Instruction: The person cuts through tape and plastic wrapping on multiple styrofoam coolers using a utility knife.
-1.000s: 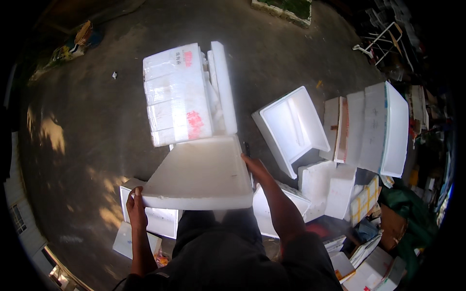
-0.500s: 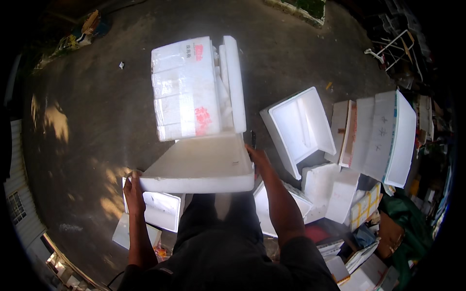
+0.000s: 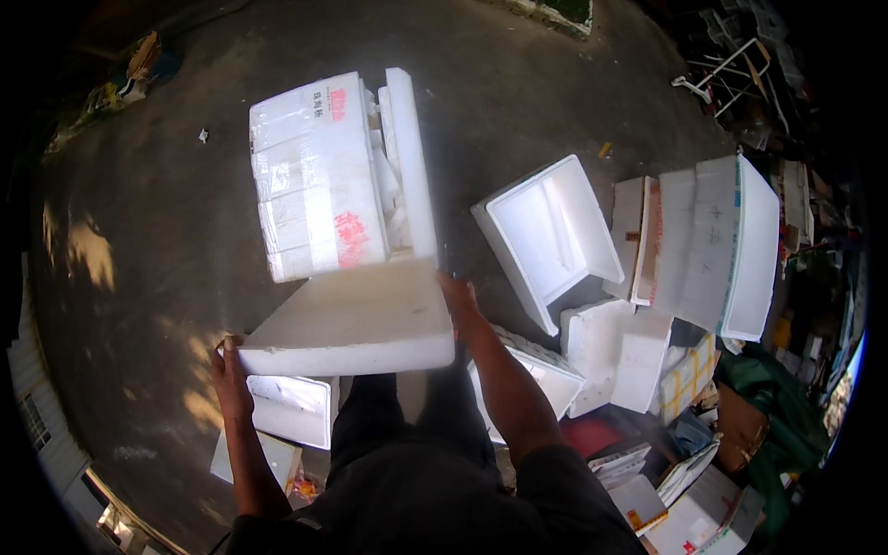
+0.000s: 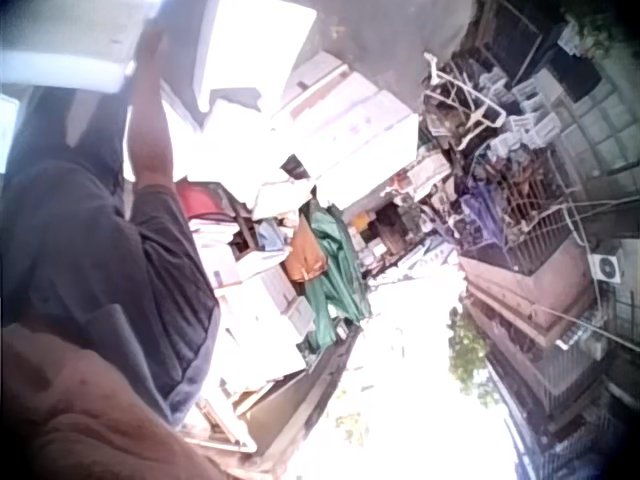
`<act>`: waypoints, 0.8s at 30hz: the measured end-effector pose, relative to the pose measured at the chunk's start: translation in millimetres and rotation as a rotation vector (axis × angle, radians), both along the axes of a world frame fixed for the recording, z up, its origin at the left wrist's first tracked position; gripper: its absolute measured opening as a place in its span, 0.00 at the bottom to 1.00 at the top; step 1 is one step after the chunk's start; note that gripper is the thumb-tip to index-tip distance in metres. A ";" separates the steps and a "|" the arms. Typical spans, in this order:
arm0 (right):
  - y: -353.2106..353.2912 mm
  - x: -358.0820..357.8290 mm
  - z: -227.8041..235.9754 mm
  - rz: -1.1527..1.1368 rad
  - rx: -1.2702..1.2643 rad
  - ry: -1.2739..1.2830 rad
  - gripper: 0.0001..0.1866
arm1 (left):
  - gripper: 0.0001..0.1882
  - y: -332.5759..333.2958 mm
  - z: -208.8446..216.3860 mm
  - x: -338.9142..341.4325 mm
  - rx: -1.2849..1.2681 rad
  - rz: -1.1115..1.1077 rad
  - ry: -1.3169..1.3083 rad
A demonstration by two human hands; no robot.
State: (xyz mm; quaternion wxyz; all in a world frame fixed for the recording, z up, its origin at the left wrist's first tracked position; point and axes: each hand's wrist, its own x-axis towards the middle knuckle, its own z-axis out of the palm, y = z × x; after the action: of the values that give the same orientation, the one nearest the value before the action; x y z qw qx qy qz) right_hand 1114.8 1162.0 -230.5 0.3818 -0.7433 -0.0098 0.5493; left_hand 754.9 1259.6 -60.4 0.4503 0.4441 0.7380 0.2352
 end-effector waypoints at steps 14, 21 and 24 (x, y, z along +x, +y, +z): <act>-29.8 -7.5 -50.9 0.169 0.320 0.061 0.10 | 0.28 -21.5 -16.9 -27.9 -0.051 -0.009 0.099; -29.3 -5.8 -78.6 0.120 0.159 -0.004 0.11 | 0.29 -17.4 -20.9 -15.3 -0.022 0.045 0.027; -11.5 -5.1 -61.4 0.140 0.000 0.021 0.12 | 0.28 -19.0 -17.5 -12.6 -0.003 0.063 0.017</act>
State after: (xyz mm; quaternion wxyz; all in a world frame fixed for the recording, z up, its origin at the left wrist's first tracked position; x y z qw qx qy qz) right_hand 1109.7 1150.5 -291.9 0.3427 -0.7348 -0.0579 0.5824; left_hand 742.4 1240.6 -77.9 0.4370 0.4222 0.7557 0.2443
